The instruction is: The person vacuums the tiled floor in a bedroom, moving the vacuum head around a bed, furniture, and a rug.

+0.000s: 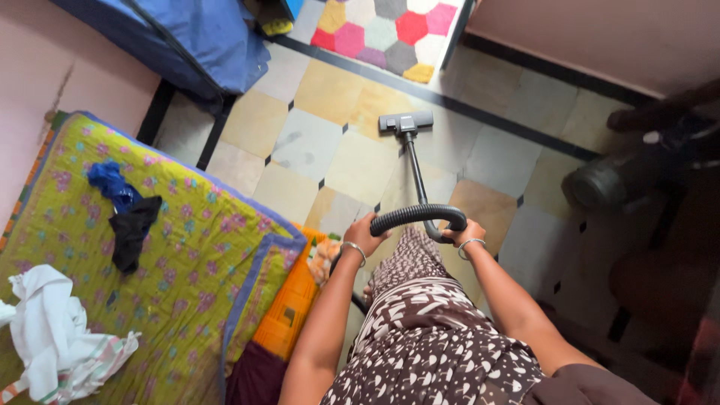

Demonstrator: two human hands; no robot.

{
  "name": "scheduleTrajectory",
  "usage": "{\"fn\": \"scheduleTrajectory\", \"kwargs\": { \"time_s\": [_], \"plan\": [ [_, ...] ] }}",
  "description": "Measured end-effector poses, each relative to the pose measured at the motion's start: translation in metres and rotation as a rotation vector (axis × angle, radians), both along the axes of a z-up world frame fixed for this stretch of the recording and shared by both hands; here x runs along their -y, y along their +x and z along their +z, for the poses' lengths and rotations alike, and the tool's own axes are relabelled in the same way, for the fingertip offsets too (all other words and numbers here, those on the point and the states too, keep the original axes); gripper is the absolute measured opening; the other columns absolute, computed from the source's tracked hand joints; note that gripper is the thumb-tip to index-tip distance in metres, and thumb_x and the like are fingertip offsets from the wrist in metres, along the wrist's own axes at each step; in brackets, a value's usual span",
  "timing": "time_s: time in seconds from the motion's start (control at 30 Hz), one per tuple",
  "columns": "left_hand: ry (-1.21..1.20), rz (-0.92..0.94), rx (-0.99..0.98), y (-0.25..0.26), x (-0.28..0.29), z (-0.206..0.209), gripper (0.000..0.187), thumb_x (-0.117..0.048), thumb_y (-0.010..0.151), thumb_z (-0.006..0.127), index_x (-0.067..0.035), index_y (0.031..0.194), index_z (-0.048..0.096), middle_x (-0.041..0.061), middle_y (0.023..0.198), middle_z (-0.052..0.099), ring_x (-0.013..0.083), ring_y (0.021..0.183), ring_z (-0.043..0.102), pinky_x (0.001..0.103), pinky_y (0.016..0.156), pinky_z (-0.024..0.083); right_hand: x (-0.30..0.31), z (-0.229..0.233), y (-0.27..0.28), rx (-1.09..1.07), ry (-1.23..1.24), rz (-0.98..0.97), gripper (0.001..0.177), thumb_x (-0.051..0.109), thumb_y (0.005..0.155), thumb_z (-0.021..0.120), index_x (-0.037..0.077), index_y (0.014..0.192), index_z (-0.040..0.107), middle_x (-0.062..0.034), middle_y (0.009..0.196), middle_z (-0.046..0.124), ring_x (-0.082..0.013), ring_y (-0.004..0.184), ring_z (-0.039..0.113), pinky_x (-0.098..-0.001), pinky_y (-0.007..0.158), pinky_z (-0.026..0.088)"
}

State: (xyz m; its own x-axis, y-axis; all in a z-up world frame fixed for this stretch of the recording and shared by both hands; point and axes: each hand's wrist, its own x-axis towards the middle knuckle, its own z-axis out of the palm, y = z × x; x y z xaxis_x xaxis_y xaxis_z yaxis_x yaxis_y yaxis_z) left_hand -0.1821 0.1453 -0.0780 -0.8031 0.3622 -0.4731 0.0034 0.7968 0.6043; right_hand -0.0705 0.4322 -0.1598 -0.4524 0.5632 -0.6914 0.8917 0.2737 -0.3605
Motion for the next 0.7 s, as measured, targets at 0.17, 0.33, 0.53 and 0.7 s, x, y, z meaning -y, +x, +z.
{"fn": "scheduleTrajectory", "kwargs": {
  "time_s": [0.17,0.33,0.53,0.7],
  "plan": [
    [0.013,0.046,0.051,-0.048,-0.044,-0.007,0.049,-0.045,0.073,0.088,-0.014,0.105,0.067,0.014,0.091,0.075,0.0364,0.089,0.072,0.047,0.077,0.056,-0.049,-0.019,-0.067,-0.018,-0.05,0.013,0.041,0.034,0.063,0.095,0.008,0.089,0.078,-0.0093,0.077,0.077,-0.0185,0.058,0.072,-0.0339,0.063,0.061],
    [0.046,0.056,0.07,-0.076,-0.077,-0.018,0.05,-0.043,0.072,0.088,-0.013,0.104,0.066,0.015,0.09,0.075,0.0364,0.088,0.072,0.046,0.076,0.055,-0.092,-0.033,-0.115,-0.03,-0.095,-0.001,0.041,0.026,0.063,0.097,0.006,0.092,0.076,-0.0098,0.078,0.076,-0.0181,0.057,0.07,-0.0351,0.06,0.06],
    [-0.007,0.085,0.077,-0.067,-0.087,-0.024,0.052,-0.043,0.07,0.09,-0.011,0.103,0.067,0.015,0.09,0.074,0.0377,0.089,0.072,0.047,0.078,0.055,-0.104,-0.037,-0.113,-0.019,-0.118,-0.033,0.045,0.024,0.06,0.097,0.007,0.096,0.076,-0.0093,0.081,0.076,-0.0177,0.058,0.069,-0.0369,0.059,0.061],
    [0.004,0.02,0.057,-0.055,-0.097,-0.026,0.053,-0.042,0.071,0.089,-0.015,0.112,0.069,0.016,0.096,0.075,0.038,0.093,0.072,0.047,0.082,0.056,-0.109,-0.031,-0.079,-0.074,0.015,0.094,0.049,0.03,0.057,0.1,0.011,0.096,0.079,-0.0087,0.087,0.078,-0.0184,0.069,0.071,-0.0371,0.069,0.059]
  ]
}}
